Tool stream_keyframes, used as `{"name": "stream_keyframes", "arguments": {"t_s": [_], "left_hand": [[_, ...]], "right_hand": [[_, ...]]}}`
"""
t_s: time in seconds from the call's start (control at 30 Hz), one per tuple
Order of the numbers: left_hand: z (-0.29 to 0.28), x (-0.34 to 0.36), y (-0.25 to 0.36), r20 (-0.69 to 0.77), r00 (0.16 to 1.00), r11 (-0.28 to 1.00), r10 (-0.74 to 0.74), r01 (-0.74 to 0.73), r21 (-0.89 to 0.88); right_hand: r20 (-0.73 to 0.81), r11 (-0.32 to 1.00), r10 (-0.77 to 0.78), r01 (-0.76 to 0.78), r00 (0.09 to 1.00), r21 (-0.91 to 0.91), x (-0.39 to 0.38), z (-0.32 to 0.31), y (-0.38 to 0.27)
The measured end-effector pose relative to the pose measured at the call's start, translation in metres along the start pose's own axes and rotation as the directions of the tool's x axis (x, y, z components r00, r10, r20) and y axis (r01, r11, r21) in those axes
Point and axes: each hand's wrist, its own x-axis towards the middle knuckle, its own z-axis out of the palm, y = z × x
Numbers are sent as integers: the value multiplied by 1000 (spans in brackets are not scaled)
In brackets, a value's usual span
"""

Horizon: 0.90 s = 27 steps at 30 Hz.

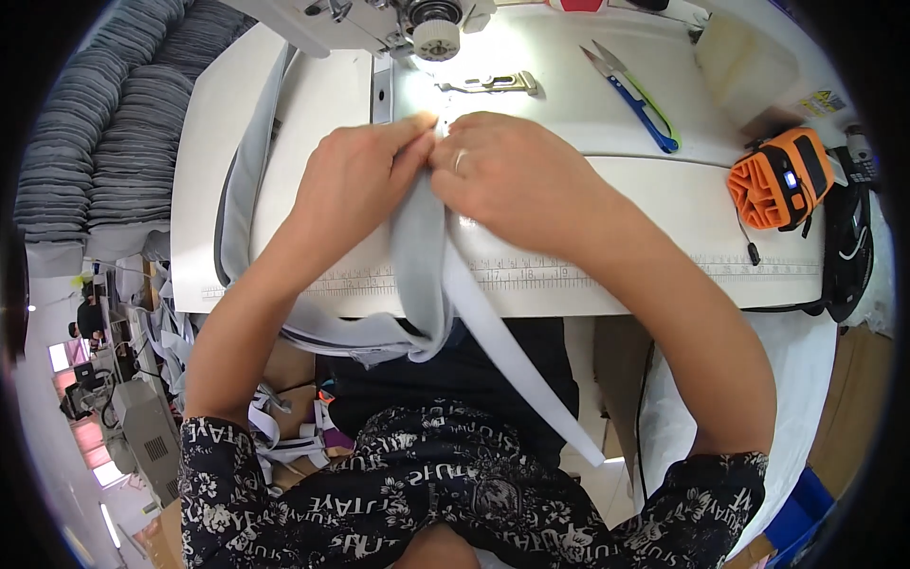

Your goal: Sewing and assembling fabric or leather straps using an industrial sewing machine.

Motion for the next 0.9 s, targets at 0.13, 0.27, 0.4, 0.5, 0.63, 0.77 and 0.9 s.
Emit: {"name": "stream_keyframes", "arguments": {"t_s": [0.13,0.27,0.4,0.5,0.63,0.77,0.9], "left_hand": [[-8,9,-8,-31,999,1000,-18,18,-17],[-57,-34,-15,159,985,983,-64,89,-158],[-87,-136,-44,299,946,981,124,-71,-183],[-80,-191,-9,294,954,965,54,-126,229],[-57,-229,54,348,914,943,207,-281,177],[-41,-239,93,335,881,932,334,-363,25],[-33,-236,105,319,875,930,364,-361,-71]], "right_hand": [[-26,999,3,-4,1000,-33,10,7,19],[-19,993,115,-115,993,-24,4,9,17],[-69,990,86,-93,994,-107,5,14,15],[40,966,220,-212,975,-145,9,-1,-2],[459,814,446,-561,768,148,48,-86,-96],[697,731,397,-665,597,154,9,-94,-181],[525,-5,771,-821,360,571,-49,-46,-216]]}}
